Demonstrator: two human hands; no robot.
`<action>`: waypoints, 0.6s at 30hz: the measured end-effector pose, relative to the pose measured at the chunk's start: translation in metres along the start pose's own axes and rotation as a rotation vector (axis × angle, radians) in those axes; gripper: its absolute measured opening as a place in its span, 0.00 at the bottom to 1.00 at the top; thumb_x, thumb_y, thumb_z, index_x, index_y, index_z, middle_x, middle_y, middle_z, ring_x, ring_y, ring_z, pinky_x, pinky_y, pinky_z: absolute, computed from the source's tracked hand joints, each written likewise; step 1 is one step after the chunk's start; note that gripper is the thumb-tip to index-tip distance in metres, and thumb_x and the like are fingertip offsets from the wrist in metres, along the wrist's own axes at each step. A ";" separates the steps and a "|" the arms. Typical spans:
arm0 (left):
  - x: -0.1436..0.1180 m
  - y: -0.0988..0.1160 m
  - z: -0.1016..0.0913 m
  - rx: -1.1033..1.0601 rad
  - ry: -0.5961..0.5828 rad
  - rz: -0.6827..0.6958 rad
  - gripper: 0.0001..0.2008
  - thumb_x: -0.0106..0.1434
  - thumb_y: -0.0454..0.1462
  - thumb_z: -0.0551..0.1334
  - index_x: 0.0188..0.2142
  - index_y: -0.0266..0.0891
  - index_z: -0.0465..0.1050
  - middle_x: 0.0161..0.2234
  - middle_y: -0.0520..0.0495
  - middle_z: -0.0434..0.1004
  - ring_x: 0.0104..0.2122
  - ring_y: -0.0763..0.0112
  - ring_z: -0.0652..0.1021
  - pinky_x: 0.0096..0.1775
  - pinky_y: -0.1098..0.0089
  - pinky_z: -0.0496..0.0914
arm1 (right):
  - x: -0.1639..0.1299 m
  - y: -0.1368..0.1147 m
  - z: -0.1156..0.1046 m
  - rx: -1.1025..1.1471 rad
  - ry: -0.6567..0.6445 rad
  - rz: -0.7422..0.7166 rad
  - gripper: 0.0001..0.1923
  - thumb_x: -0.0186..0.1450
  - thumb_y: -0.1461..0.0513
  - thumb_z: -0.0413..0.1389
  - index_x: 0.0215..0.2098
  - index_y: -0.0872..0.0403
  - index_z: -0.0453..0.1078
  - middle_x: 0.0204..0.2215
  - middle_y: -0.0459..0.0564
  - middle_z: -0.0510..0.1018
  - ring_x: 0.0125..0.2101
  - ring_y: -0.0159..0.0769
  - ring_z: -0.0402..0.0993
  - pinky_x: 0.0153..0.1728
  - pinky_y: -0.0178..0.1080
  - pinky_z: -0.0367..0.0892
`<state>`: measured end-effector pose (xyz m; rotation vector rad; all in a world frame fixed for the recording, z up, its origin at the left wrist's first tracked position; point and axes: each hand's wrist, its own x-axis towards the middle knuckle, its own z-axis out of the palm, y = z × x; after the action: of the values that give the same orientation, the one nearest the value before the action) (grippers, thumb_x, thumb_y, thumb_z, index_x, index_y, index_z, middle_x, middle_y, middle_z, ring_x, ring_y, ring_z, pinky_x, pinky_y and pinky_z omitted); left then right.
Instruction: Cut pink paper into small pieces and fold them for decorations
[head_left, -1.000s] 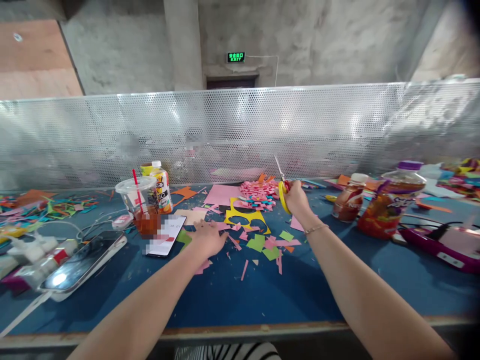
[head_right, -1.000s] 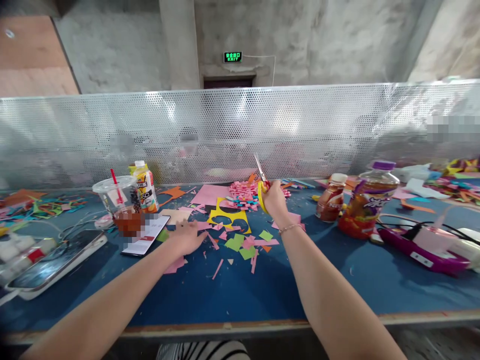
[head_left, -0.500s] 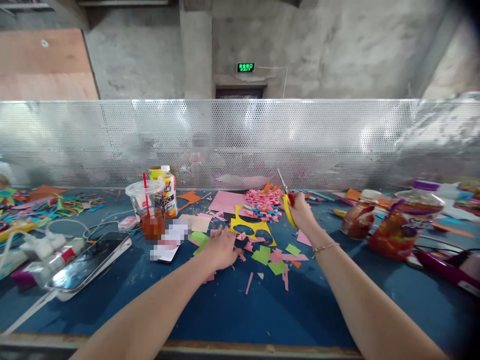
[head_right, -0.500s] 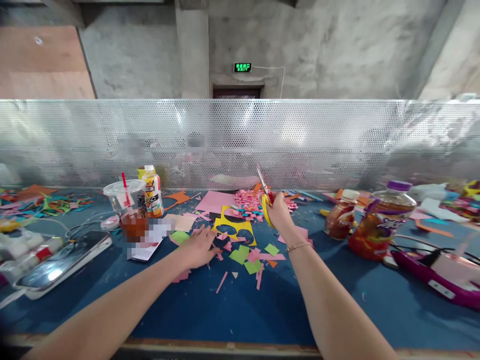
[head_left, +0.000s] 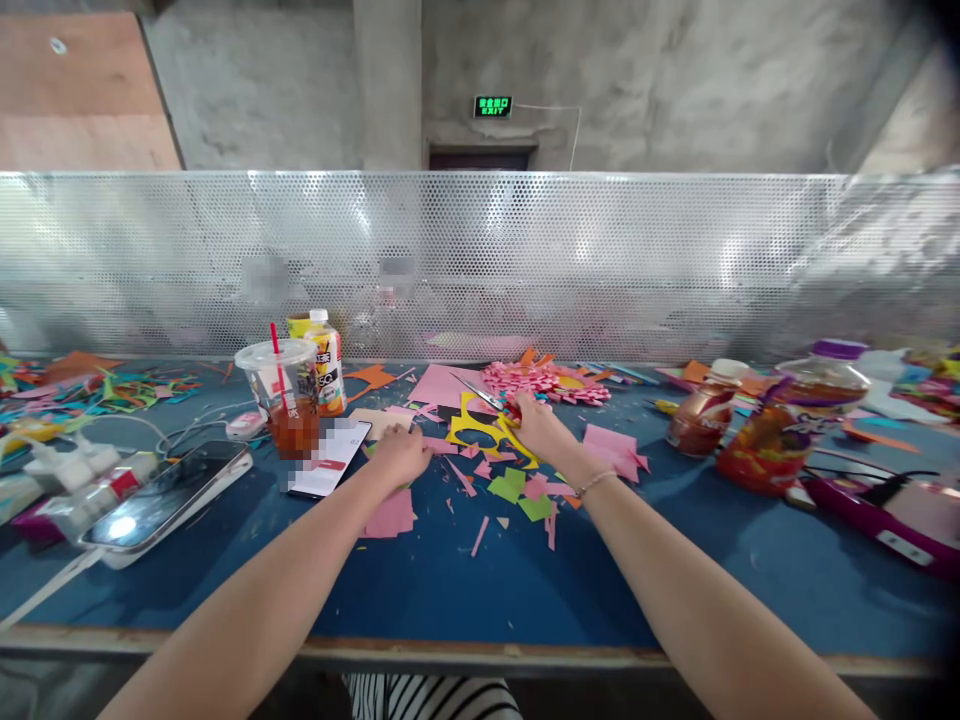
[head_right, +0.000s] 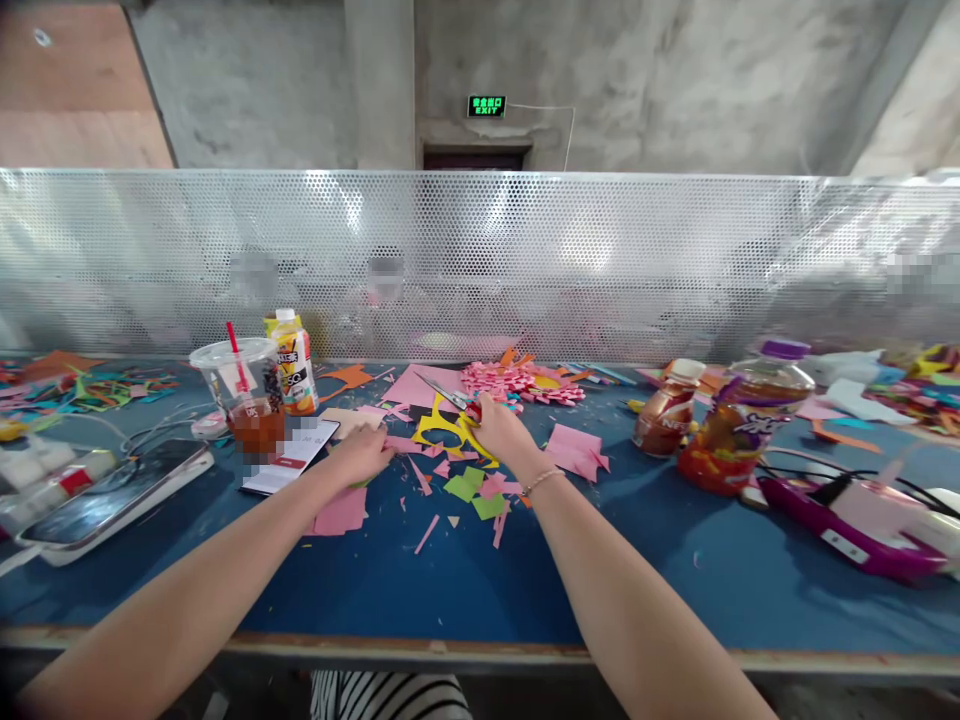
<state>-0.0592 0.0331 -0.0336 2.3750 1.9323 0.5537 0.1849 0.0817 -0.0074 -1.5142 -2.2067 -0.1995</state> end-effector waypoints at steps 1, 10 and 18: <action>0.000 0.000 0.002 -0.028 0.013 0.034 0.23 0.58 0.40 0.51 0.49 0.29 0.67 0.46 0.27 0.70 0.50 0.45 0.68 0.50 0.52 0.58 | 0.000 -0.001 0.001 0.007 -0.007 -0.010 0.10 0.61 0.60 0.47 0.40 0.58 0.59 0.33 0.57 0.75 0.33 0.44 0.73 0.30 0.37 0.60; 0.002 0.003 -0.001 -0.233 -0.049 0.265 0.21 0.56 0.36 0.54 0.51 0.42 0.66 0.52 0.41 0.67 0.52 0.60 0.67 0.53 0.63 0.59 | 0.007 0.006 -0.001 0.035 0.020 0.085 0.11 0.62 0.58 0.48 0.38 0.58 0.60 0.33 0.58 0.74 0.36 0.43 0.73 0.32 0.37 0.62; 0.005 -0.003 0.000 -0.399 0.104 0.250 0.11 0.50 0.33 0.58 0.33 0.43 0.73 0.35 0.45 0.73 0.39 0.60 0.72 0.44 0.64 0.64 | 0.008 0.023 -0.009 -0.054 -0.068 0.211 0.13 0.62 0.56 0.48 0.37 0.60 0.63 0.34 0.62 0.74 0.37 0.46 0.73 0.32 0.37 0.62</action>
<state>-0.0611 0.0382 -0.0335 2.3669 1.3921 0.9883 0.2065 0.0942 0.0007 -1.7948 -2.0877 -0.1435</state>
